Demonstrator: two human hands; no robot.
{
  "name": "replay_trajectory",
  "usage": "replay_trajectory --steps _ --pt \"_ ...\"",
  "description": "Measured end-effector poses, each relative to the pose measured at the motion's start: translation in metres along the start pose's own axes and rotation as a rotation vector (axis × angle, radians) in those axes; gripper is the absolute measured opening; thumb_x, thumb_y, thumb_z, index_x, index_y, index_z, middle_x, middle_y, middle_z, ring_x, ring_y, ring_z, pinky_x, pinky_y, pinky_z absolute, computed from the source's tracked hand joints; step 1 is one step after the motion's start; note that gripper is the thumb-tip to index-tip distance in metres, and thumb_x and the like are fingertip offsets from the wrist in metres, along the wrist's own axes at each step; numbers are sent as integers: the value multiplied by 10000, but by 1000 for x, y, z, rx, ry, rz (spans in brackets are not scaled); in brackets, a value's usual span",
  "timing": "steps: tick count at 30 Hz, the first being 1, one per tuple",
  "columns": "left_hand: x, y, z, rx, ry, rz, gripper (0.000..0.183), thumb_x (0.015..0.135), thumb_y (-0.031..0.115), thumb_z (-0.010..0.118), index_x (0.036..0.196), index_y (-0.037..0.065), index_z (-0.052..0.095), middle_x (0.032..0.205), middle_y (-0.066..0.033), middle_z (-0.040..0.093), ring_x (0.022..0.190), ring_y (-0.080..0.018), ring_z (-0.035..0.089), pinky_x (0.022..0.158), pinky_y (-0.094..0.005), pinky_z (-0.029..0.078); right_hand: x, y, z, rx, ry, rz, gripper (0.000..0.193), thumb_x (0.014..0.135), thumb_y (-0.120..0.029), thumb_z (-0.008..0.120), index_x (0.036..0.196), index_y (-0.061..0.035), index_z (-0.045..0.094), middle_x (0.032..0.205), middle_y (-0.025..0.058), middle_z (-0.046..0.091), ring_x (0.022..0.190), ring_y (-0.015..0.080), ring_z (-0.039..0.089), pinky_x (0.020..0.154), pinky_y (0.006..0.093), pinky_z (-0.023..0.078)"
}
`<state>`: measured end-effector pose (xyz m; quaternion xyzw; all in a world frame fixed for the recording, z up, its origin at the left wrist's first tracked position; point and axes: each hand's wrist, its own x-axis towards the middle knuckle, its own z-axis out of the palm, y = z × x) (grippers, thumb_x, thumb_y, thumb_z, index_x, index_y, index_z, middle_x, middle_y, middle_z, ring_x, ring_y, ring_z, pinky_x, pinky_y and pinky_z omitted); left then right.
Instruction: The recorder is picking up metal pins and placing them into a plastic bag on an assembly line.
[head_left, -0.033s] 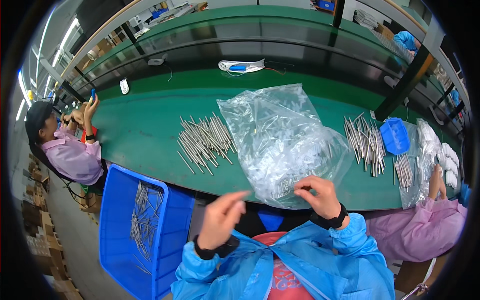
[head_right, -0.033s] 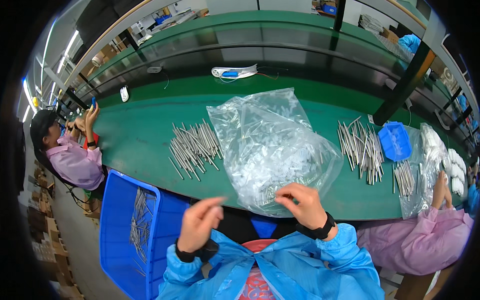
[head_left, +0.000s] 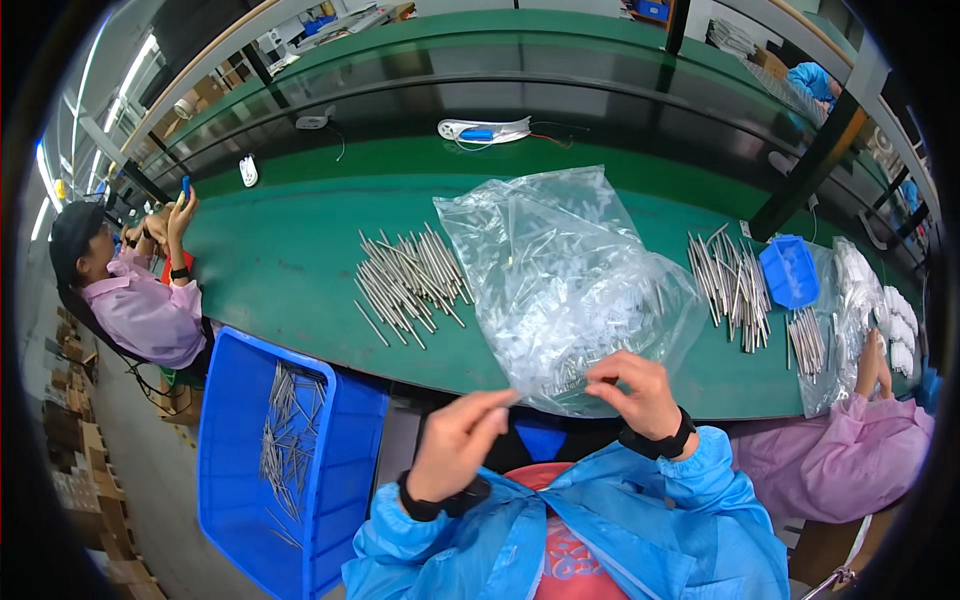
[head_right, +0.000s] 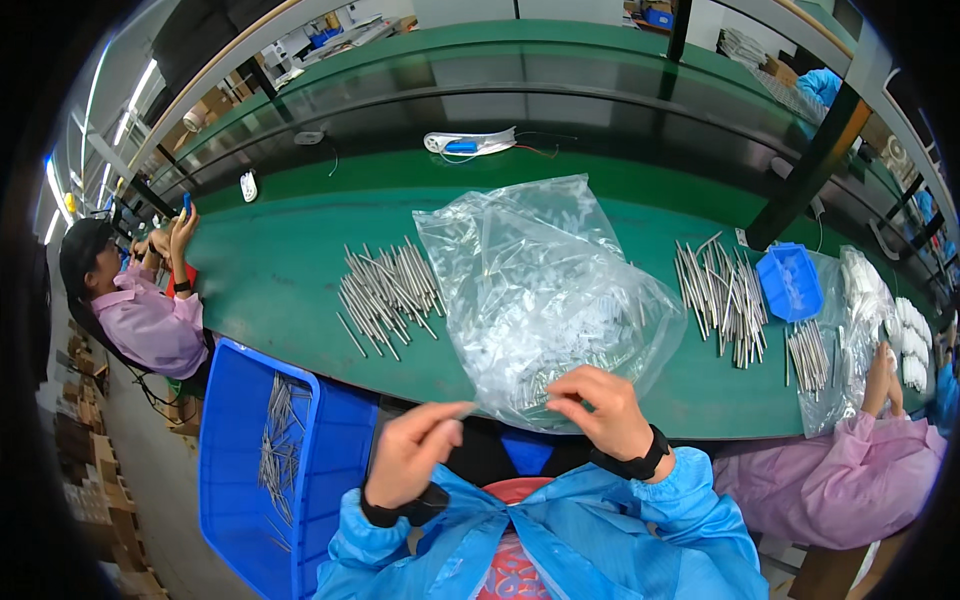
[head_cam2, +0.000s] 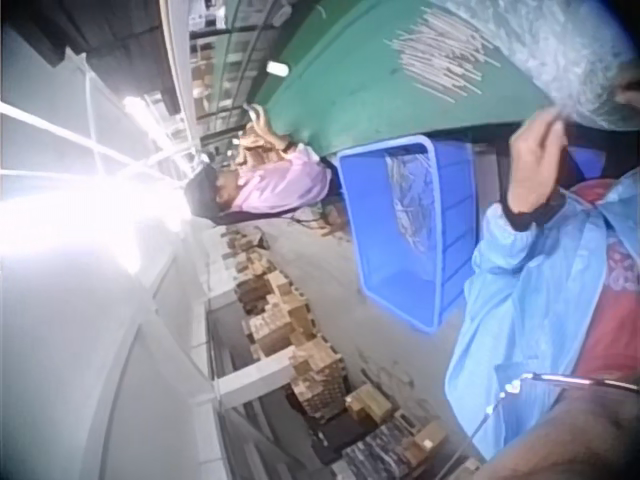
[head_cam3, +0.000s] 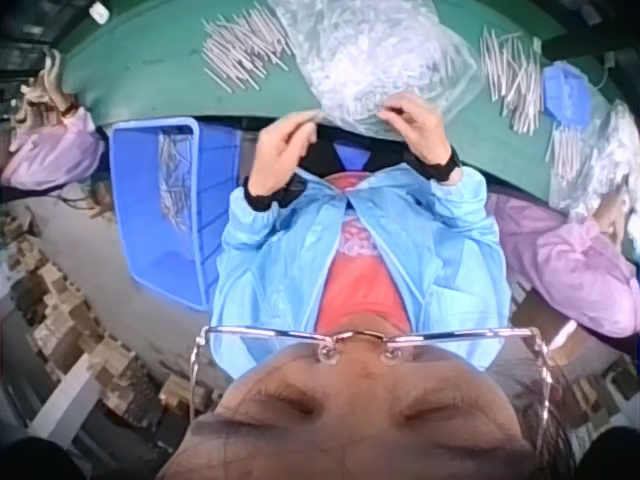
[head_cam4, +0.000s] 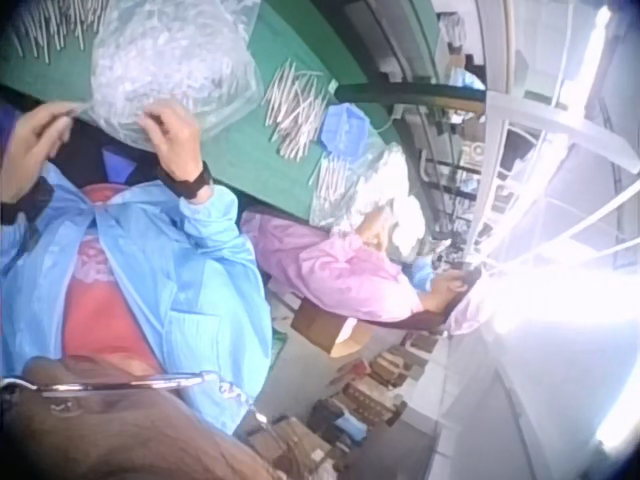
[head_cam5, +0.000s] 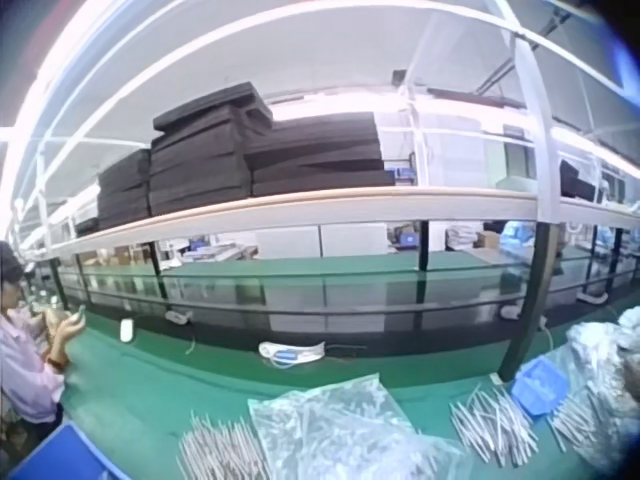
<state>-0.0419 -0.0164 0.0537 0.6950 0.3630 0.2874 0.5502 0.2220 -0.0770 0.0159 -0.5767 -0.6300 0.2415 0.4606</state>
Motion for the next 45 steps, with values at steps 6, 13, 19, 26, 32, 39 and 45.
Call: replay_trajectory --steps 6,13,19,26,32,39,45 --pt "15 1 28 119 -120 127 270 931 3 541 1175 -24 655 818 -63 621 709 -126 573 657 -259 463 -5 -11 -2 58 -28 -102 161 785 15 751 939 9 703 888 129 706 783 248 689 683 313 540" --pt "16 0 27 124 -167 98 258 917 9 564 1152 -17 670 816 -80 629 720 -142 593 662 -276 475 -10 -11 -7 86 -31 -117 168 797 0 742 961 0 710 893 113 706 785 246 687 671 321 540" --pt "16 5 27 152 -171 117 246 908 12 585 1132 -3 687 794 -86 620 698 -161 587 653 -289 469 -9 -14 -9 81 -53 -133 164 796 -8 741 956 3 708 893 110 701 802 251 682 679 324 536" --pt "12 5 30 284 -88 215 248 862 -31 641 1097 12 706 785 -112 615 664 -210 586 623 -305 465 -7 -20 -9 -28 -84 -219 172 796 -37 744 961 -5 710 891 111 688 793 264 667 679 335 532" --pt "14 5 29 277 -126 228 244 869 -15 640 1103 12 703 782 -112 609 677 -208 589 635 -306 468 -10 -17 -5 -4 -86 -223 180 801 -40 742 975 -9 713 901 114 690 800 263 671 678 338 534" --pt "20 0 24 88 -256 107 233 922 59 613 1135 13 696 768 -86 595 684 -158 559 639 -288 451 -11 -22 -11 84 -180 -134 216 799 -69 759 1004 -13 721 881 119 709 765 255 686 659 321 539" --pt "21 4 18 135 -312 88 223 924 57 595 1115 -4 690 850 -124 646 738 -233 599 676 -326 478 -15 -13 -8 79 -101 -196 170 803 -66 757 961 -11 731 872 120 720 769 252 697 655 314 543"
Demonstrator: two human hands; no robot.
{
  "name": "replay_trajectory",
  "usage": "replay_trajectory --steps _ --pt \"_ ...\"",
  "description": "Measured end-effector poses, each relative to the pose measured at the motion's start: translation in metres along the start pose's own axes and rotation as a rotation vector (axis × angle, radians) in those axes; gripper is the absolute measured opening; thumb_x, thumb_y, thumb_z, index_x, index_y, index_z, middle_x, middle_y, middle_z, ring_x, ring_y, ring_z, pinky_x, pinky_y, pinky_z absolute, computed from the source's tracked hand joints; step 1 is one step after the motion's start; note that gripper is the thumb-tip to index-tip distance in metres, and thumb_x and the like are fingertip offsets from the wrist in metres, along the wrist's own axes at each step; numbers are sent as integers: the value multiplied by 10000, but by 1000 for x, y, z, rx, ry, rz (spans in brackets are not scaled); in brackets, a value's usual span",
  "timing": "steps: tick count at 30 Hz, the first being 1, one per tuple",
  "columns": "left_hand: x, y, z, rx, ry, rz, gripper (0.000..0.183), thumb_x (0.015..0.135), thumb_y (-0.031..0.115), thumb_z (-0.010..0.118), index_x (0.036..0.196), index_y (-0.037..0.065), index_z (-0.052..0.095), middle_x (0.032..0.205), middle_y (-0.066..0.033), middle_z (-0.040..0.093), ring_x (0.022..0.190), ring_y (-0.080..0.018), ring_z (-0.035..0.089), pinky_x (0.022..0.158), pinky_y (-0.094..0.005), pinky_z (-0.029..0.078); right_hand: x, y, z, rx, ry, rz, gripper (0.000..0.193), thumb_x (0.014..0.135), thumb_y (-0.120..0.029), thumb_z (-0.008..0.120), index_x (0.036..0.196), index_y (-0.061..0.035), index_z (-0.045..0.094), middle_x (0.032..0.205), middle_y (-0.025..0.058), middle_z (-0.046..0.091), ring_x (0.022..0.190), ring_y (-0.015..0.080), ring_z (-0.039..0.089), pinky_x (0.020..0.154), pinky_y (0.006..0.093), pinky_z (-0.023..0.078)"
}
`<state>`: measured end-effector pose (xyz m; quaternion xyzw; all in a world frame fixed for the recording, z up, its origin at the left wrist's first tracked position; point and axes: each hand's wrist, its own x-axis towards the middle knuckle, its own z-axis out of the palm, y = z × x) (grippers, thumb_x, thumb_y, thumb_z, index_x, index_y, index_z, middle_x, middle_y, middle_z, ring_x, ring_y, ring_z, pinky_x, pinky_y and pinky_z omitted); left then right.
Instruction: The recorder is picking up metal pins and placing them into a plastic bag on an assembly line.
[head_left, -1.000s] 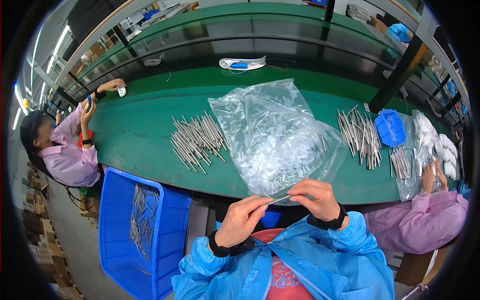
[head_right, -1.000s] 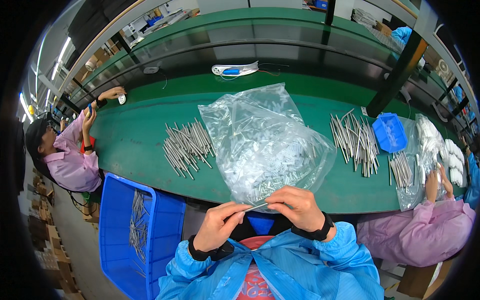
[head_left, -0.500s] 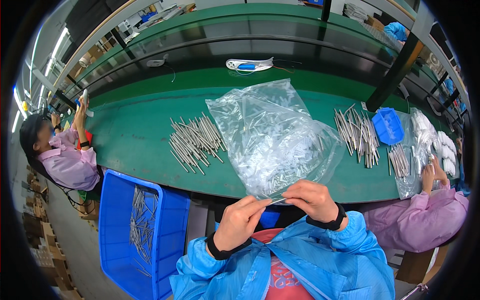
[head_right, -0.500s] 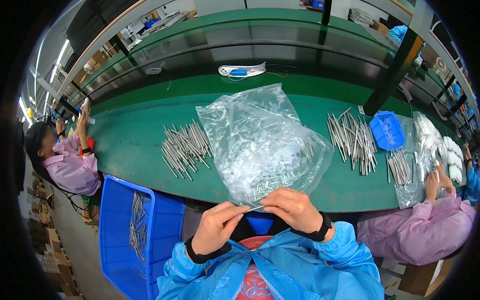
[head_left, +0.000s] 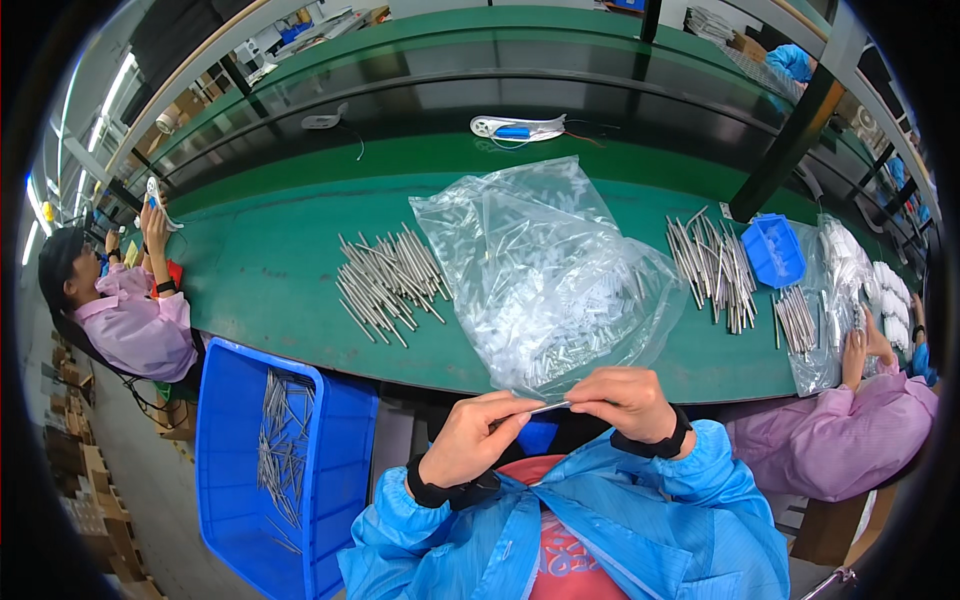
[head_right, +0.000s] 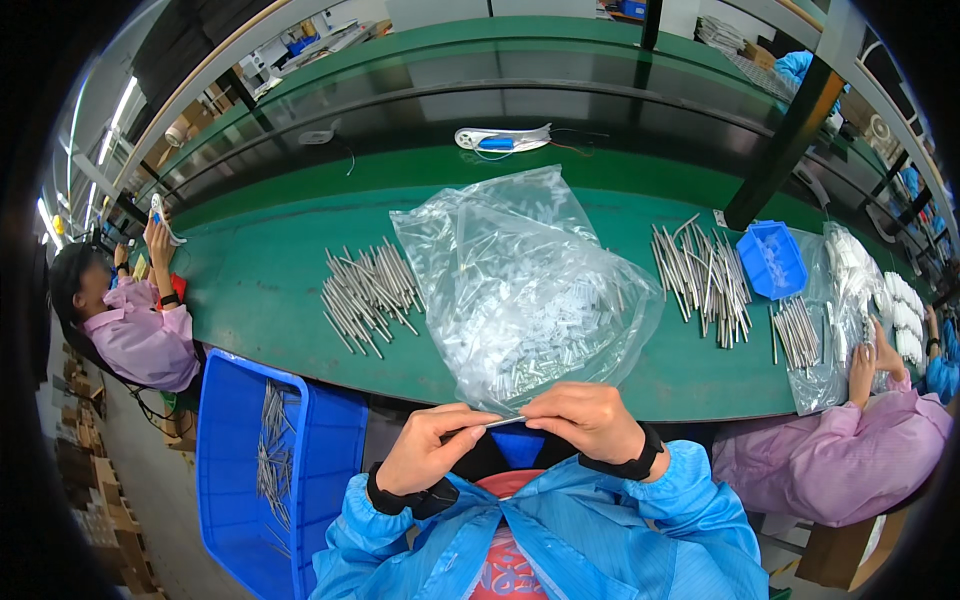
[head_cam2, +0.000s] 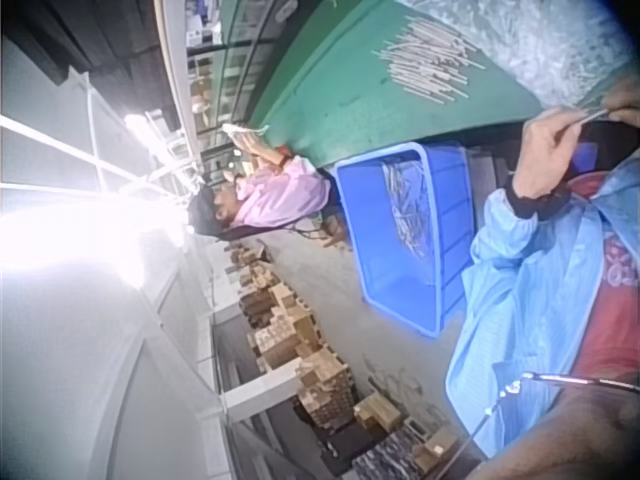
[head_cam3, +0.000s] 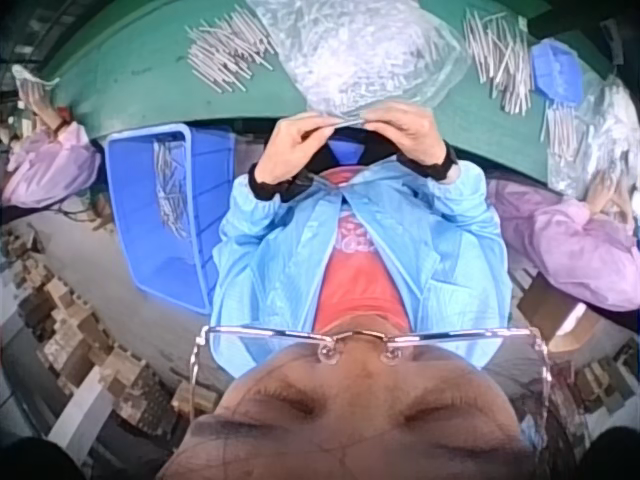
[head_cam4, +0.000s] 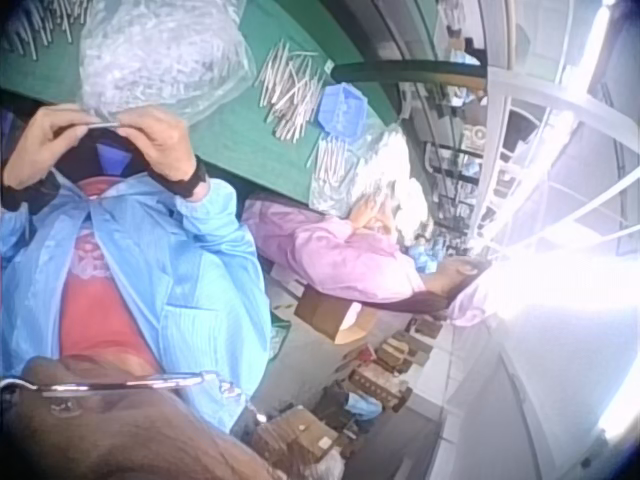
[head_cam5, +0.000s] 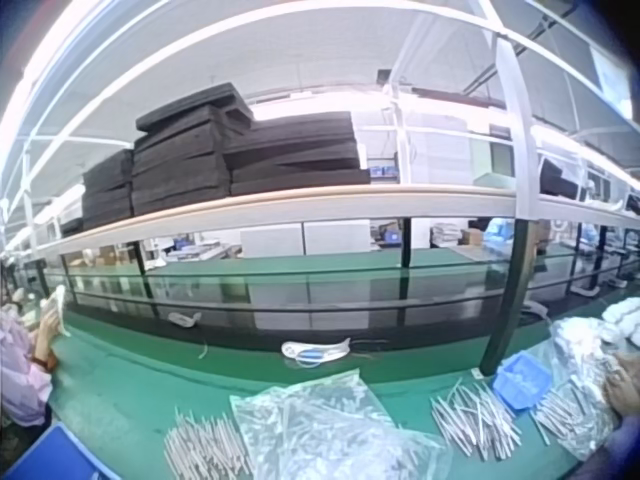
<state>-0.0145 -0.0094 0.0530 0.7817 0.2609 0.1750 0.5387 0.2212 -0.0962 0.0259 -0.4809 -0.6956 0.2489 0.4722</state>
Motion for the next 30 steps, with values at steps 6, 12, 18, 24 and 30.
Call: replay_trajectory --steps 6,12,18,24,30 --pt "0 -9 2 -4 18 70 242 915 54 599 1132 15 700 726 -77 576 672 -155 551 641 -299 450 1 -1 9 39 -28 38 151 810 -29 743 955 9 731 858 126 733 752 236 710 653 301 546" --pt "-1 -10 5 -47 69 9 240 911 49 615 1132 20 704 758 -72 600 678 -153 550 643 -292 449 3 -16 9 101 28 220 126 819 -42 745 935 7 733 851 114 738 737 213 716 659 291 555" --pt "-4 -9 4 -15 91 41 240 906 46 623 1130 15 702 777 -73 606 678 -155 543 631 -289 444 0 -6 8 17 14 139 124 820 -77 748 922 -10 730 863 99 732 753 223 707 649 301 544" --pt "-2 -9 1 27 64 61 248 902 34 617 1135 21 700 766 -79 590 675 -166 544 625 -294 439 1 -5 15 36 35 139 111 824 -80 742 910 -11 725 861 95 729 756 233 705 649 312 539" --pt "-2 -16 2 -12 49 48 233 918 51 616 1133 21 701 782 -74 604 687 -151 553 635 -289 449 2 -6 18 -1 -3 121 122 803 -48 761 912 -2 728 855 115 733 759 224 711 669 304 550"
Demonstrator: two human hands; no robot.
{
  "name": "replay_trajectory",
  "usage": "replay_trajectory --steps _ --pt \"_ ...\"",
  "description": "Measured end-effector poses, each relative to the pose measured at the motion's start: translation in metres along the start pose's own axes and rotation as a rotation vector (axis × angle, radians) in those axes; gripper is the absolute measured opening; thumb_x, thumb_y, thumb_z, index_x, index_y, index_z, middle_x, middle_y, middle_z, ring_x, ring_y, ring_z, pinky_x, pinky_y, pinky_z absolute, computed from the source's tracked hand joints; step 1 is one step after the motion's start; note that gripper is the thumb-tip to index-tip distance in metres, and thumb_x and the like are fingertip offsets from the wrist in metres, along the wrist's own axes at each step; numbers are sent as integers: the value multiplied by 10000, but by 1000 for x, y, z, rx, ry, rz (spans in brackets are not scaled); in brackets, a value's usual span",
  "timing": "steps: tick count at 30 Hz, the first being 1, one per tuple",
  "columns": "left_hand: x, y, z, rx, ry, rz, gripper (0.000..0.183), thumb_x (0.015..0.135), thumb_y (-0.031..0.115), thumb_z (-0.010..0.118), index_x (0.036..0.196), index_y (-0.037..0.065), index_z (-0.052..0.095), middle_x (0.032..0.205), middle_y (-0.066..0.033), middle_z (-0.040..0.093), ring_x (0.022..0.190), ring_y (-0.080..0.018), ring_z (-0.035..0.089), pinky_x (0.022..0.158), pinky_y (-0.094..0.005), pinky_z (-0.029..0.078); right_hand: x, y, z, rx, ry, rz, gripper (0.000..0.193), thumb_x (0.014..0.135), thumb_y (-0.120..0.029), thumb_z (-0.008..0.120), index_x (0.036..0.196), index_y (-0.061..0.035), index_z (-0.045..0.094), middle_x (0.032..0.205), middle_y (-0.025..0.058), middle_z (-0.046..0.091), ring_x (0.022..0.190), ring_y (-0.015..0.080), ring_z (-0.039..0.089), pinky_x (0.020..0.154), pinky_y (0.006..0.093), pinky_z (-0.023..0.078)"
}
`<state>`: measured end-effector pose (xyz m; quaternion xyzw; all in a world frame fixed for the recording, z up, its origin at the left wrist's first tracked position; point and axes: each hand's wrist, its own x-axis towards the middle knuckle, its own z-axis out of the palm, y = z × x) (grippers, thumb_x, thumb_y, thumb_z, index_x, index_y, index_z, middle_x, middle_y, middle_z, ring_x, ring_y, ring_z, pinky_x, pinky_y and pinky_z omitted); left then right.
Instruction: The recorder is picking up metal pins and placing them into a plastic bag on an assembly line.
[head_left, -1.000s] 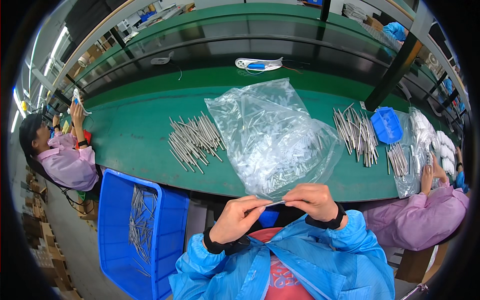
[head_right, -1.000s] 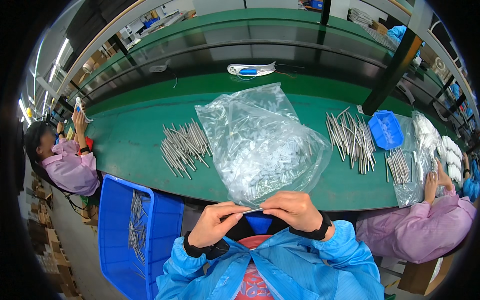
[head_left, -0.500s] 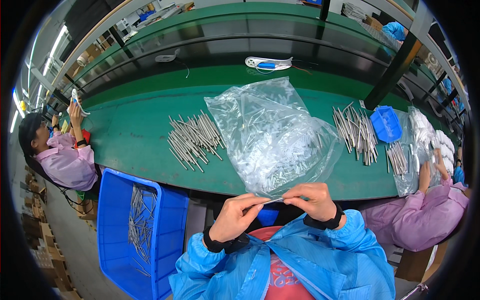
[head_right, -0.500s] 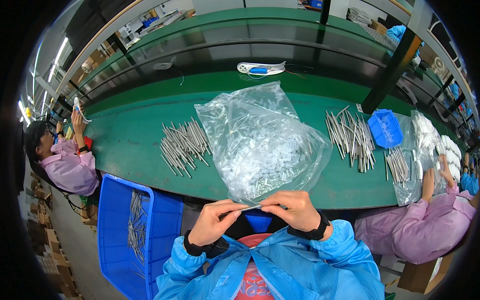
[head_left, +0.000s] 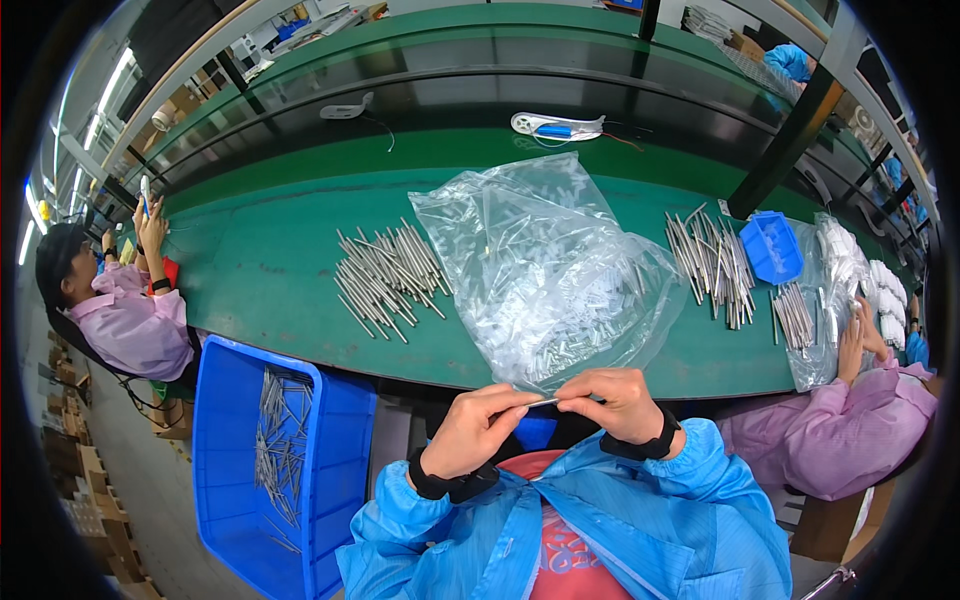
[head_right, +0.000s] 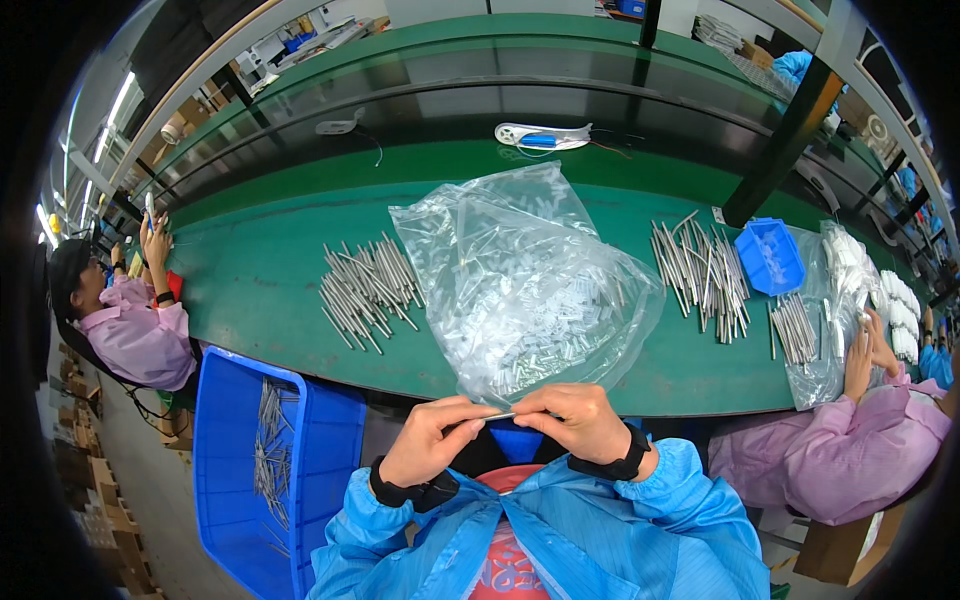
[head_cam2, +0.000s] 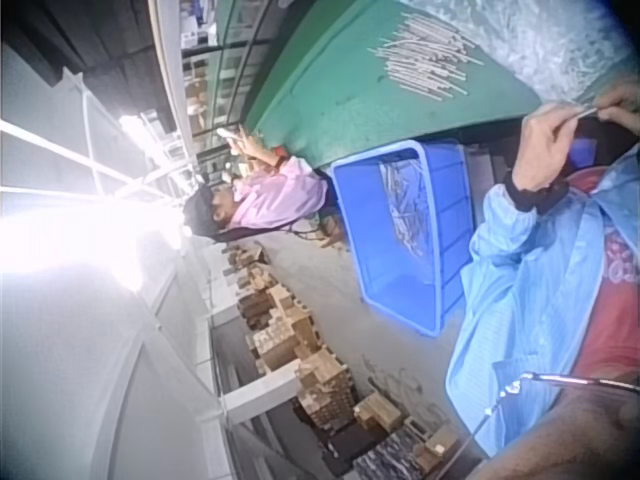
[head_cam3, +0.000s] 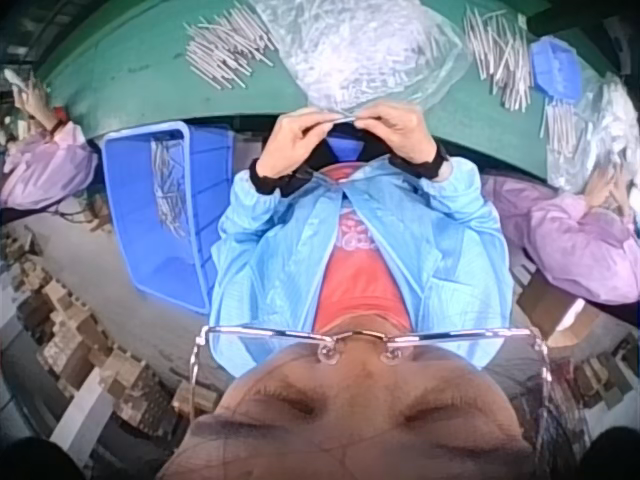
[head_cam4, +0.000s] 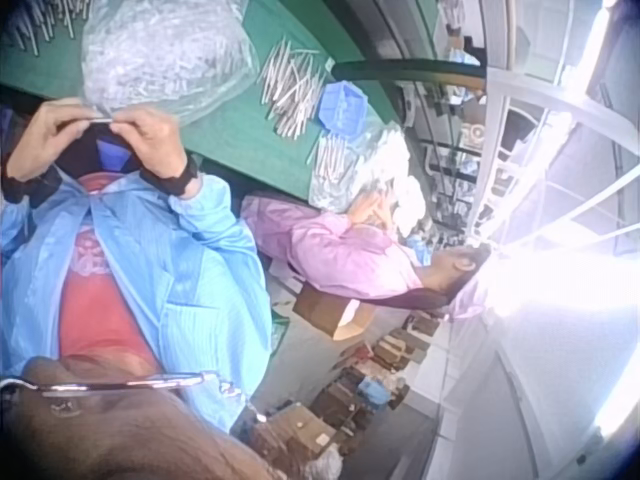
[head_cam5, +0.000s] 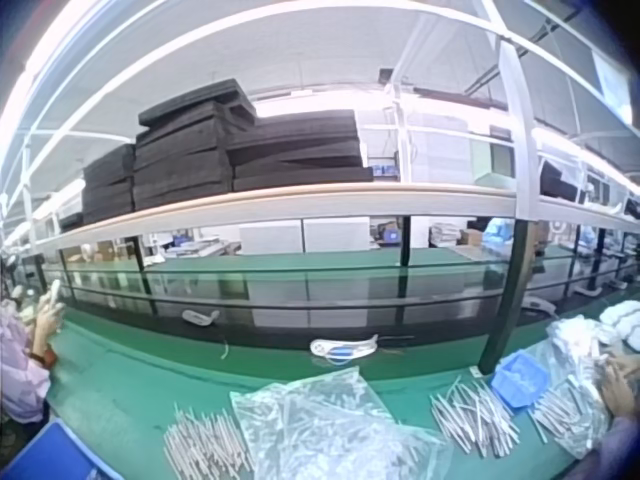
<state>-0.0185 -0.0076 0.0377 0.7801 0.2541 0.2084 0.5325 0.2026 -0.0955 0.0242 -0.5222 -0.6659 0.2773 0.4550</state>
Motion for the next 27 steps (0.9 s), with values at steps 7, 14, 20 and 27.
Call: replay_trajectory --steps 7,14,20,27 --pt "-3 -2 -2 -41 -17 -78 228 918 57 619 1127 24 705 805 -80 627 699 -148 565 653 -282 458 2 -5 -8 27 20 28 133 810 -60 751 932 -13 728 880 108 720 772 229 697 659 312 542" --pt "-3 -8 -1 22 -41 -30 246 909 43 618 1141 26 699 798 -64 627 695 -145 567 647 -277 456 -1 -2 1 20 -13 -5 115 812 -32 736 925 -13 727 894 108 710 782 240 691 672 314 545" --pt "-12 -13 2 -453 -9 -269 221 941 3 587 1147 -27 661 872 -100 688 681 -156 634 628 -263 505 -7 0 6 33 8 22 110 811 -23 737 919 -6 721 894 105 712 787 235 689 679 320 545" --pt "-15 -41 15 -1001 143 -258 189 995 58 546 1115 -51 643 949 -181 712 767 -226 712 642 -293 561 -4 -3 20 32 75 30 144 811 -25 744 949 -2 712 891 105 712 783 234 688 685 310 548"
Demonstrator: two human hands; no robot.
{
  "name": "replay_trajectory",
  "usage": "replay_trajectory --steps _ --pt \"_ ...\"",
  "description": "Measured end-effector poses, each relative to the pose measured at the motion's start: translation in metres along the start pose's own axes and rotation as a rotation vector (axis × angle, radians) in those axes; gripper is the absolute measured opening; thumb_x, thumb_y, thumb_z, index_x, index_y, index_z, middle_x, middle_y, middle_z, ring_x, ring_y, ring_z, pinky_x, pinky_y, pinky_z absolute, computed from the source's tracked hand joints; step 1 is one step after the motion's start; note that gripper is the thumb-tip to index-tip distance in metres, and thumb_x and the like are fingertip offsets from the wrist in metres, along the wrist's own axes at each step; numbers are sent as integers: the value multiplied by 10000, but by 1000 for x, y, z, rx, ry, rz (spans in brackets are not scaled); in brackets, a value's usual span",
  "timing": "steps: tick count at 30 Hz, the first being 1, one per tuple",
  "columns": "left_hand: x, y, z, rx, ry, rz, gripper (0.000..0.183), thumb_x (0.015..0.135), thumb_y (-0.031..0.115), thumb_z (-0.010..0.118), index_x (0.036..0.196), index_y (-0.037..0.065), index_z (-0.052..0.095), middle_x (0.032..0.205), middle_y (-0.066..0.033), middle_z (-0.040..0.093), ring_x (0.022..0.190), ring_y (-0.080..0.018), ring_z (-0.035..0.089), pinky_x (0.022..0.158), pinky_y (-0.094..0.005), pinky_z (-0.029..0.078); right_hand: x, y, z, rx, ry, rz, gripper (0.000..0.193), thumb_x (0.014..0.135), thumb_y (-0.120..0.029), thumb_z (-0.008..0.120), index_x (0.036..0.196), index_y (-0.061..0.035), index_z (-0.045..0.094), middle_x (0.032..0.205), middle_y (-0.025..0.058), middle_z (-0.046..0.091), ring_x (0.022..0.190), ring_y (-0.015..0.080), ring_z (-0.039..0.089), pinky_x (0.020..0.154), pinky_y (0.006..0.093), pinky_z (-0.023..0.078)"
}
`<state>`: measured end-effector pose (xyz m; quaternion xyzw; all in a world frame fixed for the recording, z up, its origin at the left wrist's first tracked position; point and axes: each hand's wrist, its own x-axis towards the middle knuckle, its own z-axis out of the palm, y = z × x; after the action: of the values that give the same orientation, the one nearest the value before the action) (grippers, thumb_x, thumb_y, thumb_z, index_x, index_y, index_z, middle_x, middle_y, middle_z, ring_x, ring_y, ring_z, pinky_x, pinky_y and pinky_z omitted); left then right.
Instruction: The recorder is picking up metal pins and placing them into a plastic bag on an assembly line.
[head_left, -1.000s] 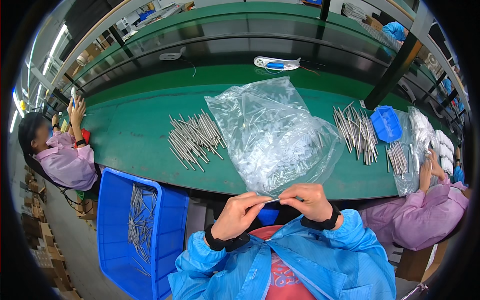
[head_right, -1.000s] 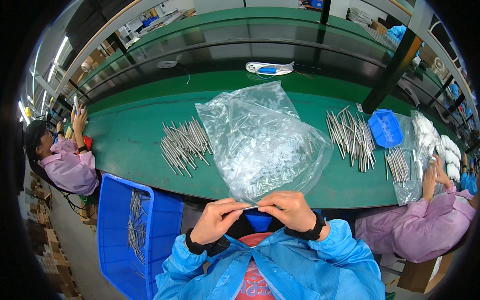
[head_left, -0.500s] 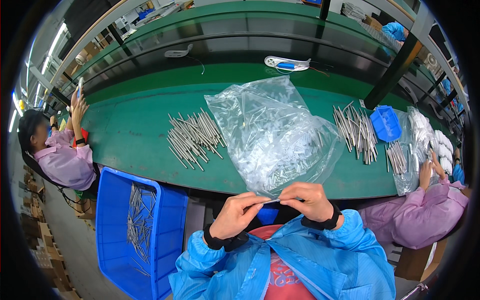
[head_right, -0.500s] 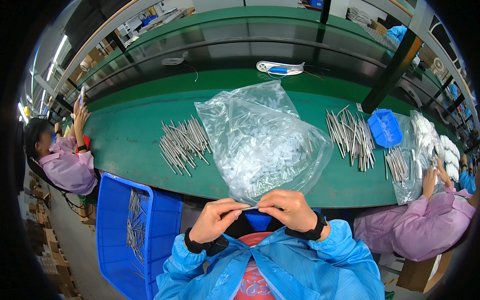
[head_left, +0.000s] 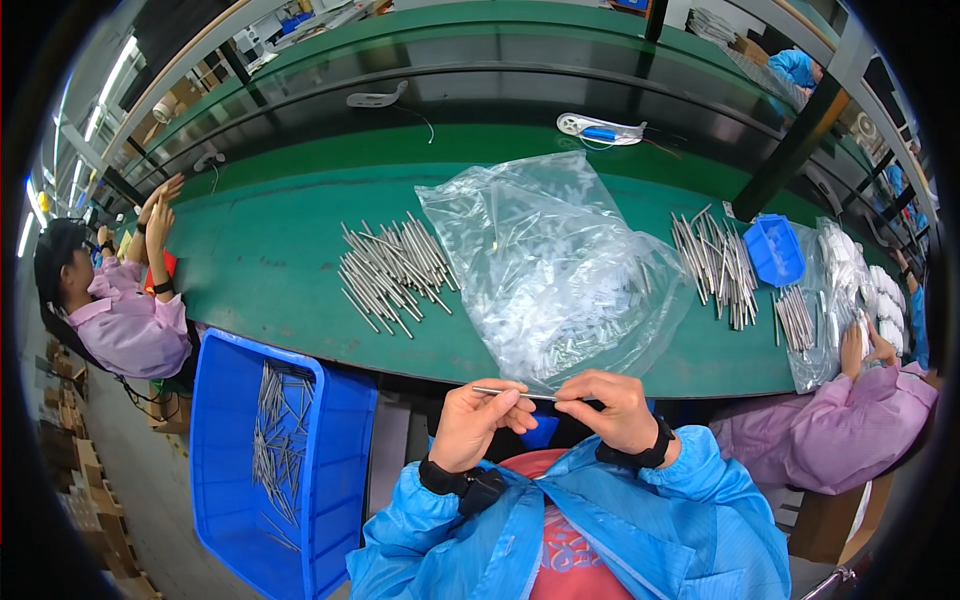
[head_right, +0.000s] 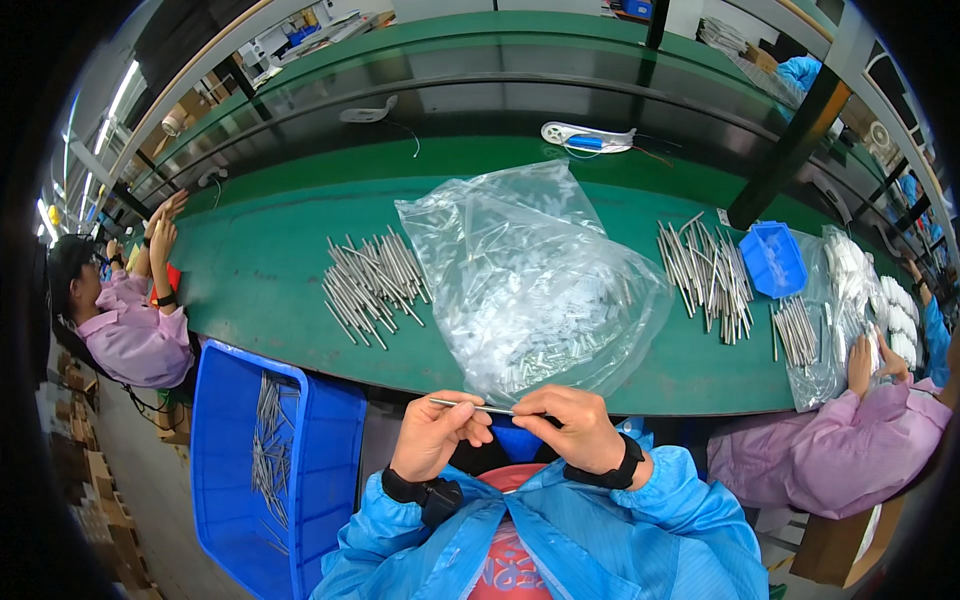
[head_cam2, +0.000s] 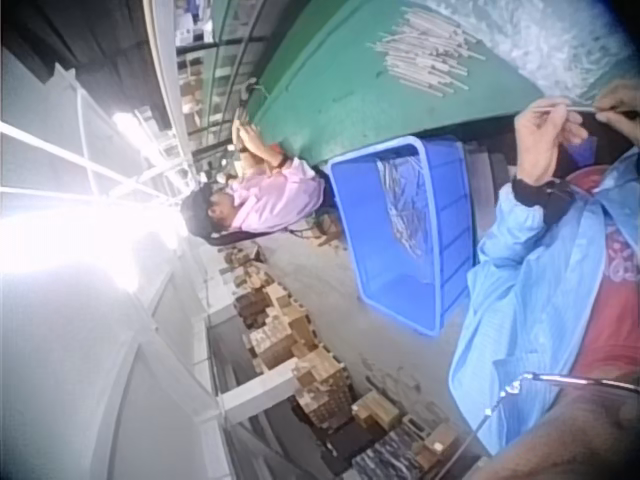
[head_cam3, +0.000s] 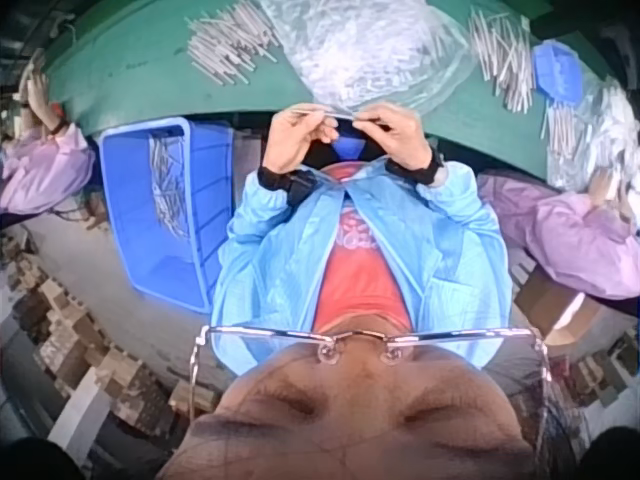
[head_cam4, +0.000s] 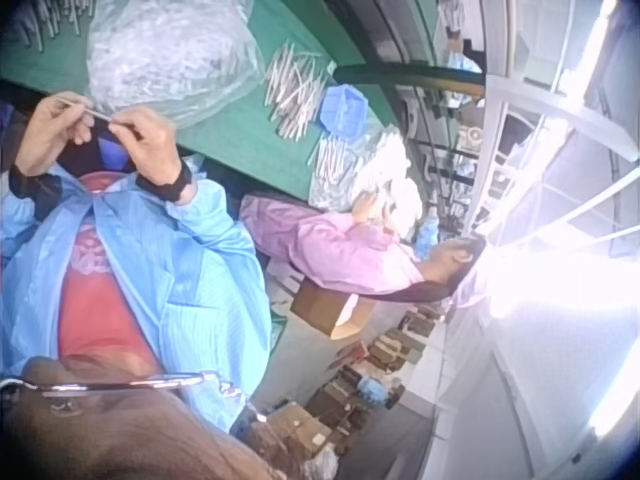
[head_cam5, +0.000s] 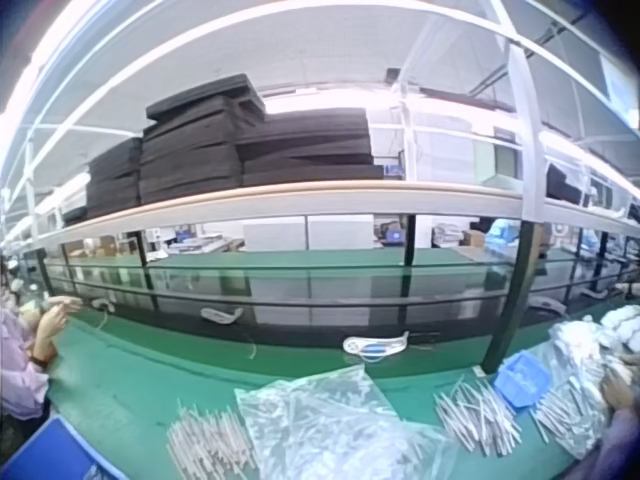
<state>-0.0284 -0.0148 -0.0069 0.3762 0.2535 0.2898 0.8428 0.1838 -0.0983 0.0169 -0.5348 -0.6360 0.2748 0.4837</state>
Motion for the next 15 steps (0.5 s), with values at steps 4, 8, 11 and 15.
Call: replay_trajectory --steps 4,8,11,15 --pt "-1 -5 1 -19 65 39 193 1002 95 550 1117 -30 641 944 -163 710 769 -216 707 649 -287 551 1 2 9 -19 58 -31 172 804 -32 753 968 2 711 897 110 710 780 234 689 691 309 549" --pt "-4 -6 -7 -106 102 59 196 1020 151 534 1109 5 630 916 -99 688 747 -181 668 647 -273 510 14 -10 -4 48 -55 86 266 789 -63 778 1029 17 696 896 125 701 774 229 688 681 311 542" --pt "-6 -4 -13 -132 102 80 188 1027 161 520 1082 16 628 915 -81 658 764 -186 647 650 -285 495 20 19 -23 -349 -15 85 227 806 -98 745 1004 -5 686 858 126 668 745 272 663 655 354 528" --pt "-5 -5 -11 -109 106 140 189 1038 168 493 1086 19 599 917 -87 642 798 -214 652 658 -308 501 22 38 -18 -650 -76 61 116 805 -86 712 901 -32 676 844 121 634 798 325 636 679 402 514"
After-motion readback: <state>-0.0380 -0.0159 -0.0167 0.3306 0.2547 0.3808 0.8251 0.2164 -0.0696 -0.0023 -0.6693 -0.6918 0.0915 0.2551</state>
